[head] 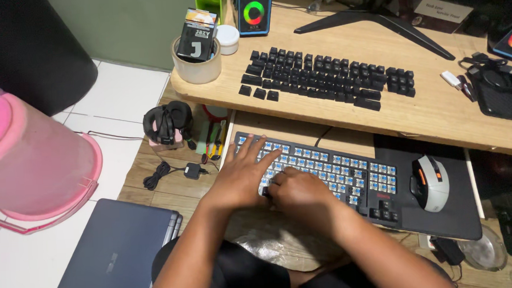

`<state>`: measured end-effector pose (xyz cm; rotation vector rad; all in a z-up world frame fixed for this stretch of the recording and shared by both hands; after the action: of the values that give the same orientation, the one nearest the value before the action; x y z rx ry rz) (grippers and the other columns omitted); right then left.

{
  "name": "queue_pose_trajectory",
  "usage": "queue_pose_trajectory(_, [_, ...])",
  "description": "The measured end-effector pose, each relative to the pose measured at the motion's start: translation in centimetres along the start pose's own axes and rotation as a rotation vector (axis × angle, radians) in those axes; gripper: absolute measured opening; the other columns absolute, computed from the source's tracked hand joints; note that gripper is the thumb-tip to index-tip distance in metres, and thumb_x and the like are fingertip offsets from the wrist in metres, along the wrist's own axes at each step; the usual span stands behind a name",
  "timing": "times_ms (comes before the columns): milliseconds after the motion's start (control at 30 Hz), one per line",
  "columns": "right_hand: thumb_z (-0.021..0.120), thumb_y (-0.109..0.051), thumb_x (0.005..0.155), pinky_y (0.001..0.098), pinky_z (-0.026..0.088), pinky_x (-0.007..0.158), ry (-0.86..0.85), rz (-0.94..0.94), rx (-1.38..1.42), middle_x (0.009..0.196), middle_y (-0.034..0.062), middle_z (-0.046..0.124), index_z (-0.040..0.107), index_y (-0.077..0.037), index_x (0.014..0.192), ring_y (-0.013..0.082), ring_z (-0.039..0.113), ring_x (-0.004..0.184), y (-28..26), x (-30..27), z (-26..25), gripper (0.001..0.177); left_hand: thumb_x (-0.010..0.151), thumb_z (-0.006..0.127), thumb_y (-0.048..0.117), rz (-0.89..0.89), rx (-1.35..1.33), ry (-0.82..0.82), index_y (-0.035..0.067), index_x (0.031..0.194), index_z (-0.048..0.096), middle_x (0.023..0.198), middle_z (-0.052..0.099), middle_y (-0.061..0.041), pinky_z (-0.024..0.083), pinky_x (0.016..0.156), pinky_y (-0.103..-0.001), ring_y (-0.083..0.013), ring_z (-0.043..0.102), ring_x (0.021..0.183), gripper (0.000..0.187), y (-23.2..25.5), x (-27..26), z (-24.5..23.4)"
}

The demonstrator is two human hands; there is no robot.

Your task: The person uses a keycap puller to remove keycaps from a mechanical keyboard and places them on the desk. They then pick up the keycaps and press them back onto the keyboard switches.

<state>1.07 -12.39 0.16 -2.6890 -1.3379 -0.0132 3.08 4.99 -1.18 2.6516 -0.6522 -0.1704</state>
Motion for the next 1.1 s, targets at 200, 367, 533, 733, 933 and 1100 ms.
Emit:
queue_pose_trajectory(200, [0.072,-0.025,0.080,0.0480,0.056,0.073,-0.328,-0.038,0.024,0.084,0.0179,0.073,0.076,-0.008,0.087,0.0378,0.071,0.080,1.2,3.4,-2.5,0.018,0.046,0.099,0.033,-0.018,-0.005,0.031,0.023,0.150,0.042,0.161,0.032,-0.012,0.016,0.120,-0.059,-0.0373,0.022,0.152,0.119,-0.3,0.6,0.3])
queue_pose_trajectory(367, [0.074,-0.026,0.077,0.0492,0.056,0.072,-0.415,-0.034,0.088,0.089,0.0174,0.074,0.078,-0.012,0.092,0.0394,0.070,0.082,1.5,4.1,-4.5,0.021,0.040,0.101,0.040,-0.014,-0.009,0.038,0.022,0.150,0.043,0.161,0.032,-0.010,0.014,0.121,-0.059,-0.0356,0.022,0.152,0.126,-0.6,0.4,0.4])
queue_pose_trajectory(533, [0.070,-0.023,0.085,0.0488,0.056,0.077,-0.514,0.046,-0.012,0.091,0.0186,0.073,0.076,-0.012,0.100,0.0388,0.071,0.084,1.5,3.5,-2.8,0.020,0.040,0.102,0.046,-0.034,-0.018,0.002,0.021,0.150,0.040,0.162,0.029,-0.010,0.012,0.122,-0.057,-0.0348,0.017,0.153,0.129,-0.4,0.5,0.3])
queue_pose_trajectory(733, [0.069,-0.019,0.080,0.0458,0.057,0.081,-0.302,-0.126,-0.059,0.102,0.0149,0.074,0.079,-0.006,0.092,0.0362,0.071,0.095,2.6,0.8,-2.3,0.020,0.041,0.101,0.046,-0.055,-0.020,-0.003,0.022,0.151,0.040,0.162,0.030,-0.009,0.012,0.123,-0.055,-0.0338,0.019,0.153,0.128,-0.3,0.5,0.2])
queue_pose_trajectory(933, [0.067,-0.016,0.082,0.0464,0.056,0.083,-0.538,-0.017,-0.097,0.101,0.0148,0.072,0.076,-0.005,0.095,0.0356,0.070,0.096,3.8,-1.8,-2.7,0.019,0.040,0.101,0.045,-0.035,-0.027,0.026,0.020,0.149,0.043,0.160,0.033,-0.010,0.014,0.122,-0.056,-0.0349,0.022,0.151,0.126,-0.4,0.4,0.3])
queue_pose_trajectory(1100, [0.063,-0.013,0.084,0.0471,0.056,0.080,-0.554,-0.001,-0.114,0.097,0.0155,0.073,0.076,-0.006,0.092,0.0361,0.071,0.093,4.6,-3.4,-2.9,0.017,0.039,0.101,0.044,-0.020,-0.026,0.055,0.019,0.148,0.044,0.159,0.035,-0.011,0.015,0.121,-0.058,-0.0357,0.023,0.151,0.126,-0.5,0.3,0.5])
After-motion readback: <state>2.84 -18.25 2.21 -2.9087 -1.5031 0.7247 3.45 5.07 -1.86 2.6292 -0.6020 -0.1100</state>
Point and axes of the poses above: each hand's wrist, its own x-axis towards the middle knuckle, its own z-axis out of the palm, y = z × x, the point moved 1 cm from there along x, towards the middle knuckle
